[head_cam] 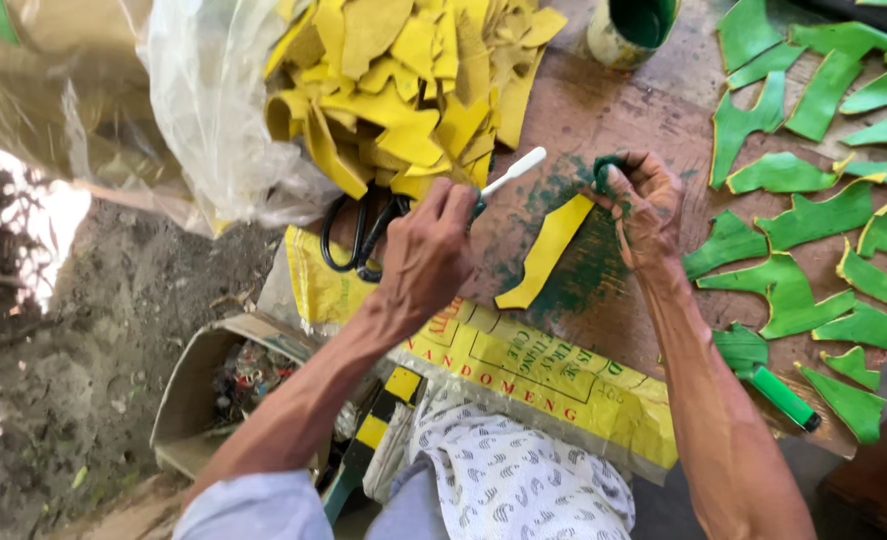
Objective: The person paints yellow foam cutouts green using a small sponge. They repeatedly dip the sponge into a paint can and apply the paint to the foam pieces, which are arranged on a wooden table. The person handles the foam pieces one at a time, painting them and placing them aside.
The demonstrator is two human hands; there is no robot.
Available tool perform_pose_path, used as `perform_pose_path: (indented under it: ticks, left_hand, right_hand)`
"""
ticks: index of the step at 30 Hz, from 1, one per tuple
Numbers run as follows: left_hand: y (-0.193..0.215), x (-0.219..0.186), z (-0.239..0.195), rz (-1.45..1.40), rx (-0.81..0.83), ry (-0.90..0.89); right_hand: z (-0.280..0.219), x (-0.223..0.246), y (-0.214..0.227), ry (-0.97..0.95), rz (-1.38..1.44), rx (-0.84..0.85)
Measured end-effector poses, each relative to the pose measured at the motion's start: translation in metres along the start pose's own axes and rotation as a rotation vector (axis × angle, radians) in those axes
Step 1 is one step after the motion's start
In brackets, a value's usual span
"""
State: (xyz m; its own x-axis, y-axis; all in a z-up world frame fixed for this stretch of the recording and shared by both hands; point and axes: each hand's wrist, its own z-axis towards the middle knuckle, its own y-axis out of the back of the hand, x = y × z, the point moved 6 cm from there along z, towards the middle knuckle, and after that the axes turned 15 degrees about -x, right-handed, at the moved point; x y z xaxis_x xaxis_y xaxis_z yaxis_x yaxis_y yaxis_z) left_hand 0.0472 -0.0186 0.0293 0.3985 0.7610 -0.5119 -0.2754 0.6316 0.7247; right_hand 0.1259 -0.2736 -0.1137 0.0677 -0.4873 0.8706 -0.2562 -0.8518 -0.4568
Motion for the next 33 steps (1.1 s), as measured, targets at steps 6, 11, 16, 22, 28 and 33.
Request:
perform_pose_path:
  ticks: [6,11,16,22,28,33]
  left_hand:
    - [0.022,-0.003,0.019,-0.206,-0.03,0.113]
    - [-0.02,-0.008,0.015,-0.122,0.166,0.154]
    - [-0.064,-0.015,0.009,-0.174,0.283,-0.023]
    - [-0.127,-0.031,0.042,-0.051,0.399,-0.096]
    - [-0.111,-0.024,0.031,-0.029,0.509,-0.078]
    - [-0.135,-0.026,0.033,-0.033,0.496,-0.028]
  right_hand:
    - [-0.05,0.056,0.021,0.137,0.15,-0.055]
    - [-0.125,0.047,-0.014,0.355,-0.422,-0.059]
    - [-0.157,0.041,-0.049,0.508,-0.669,0.168]
    - [-0.156,0.035,-0.043,0.444,-0.699,0.153]
    - [-0.148,0.04,-0.044,0.47,-0.671,0.152]
    - [-0.15,0.037,-0.044,0.46,-0.67,0.149]
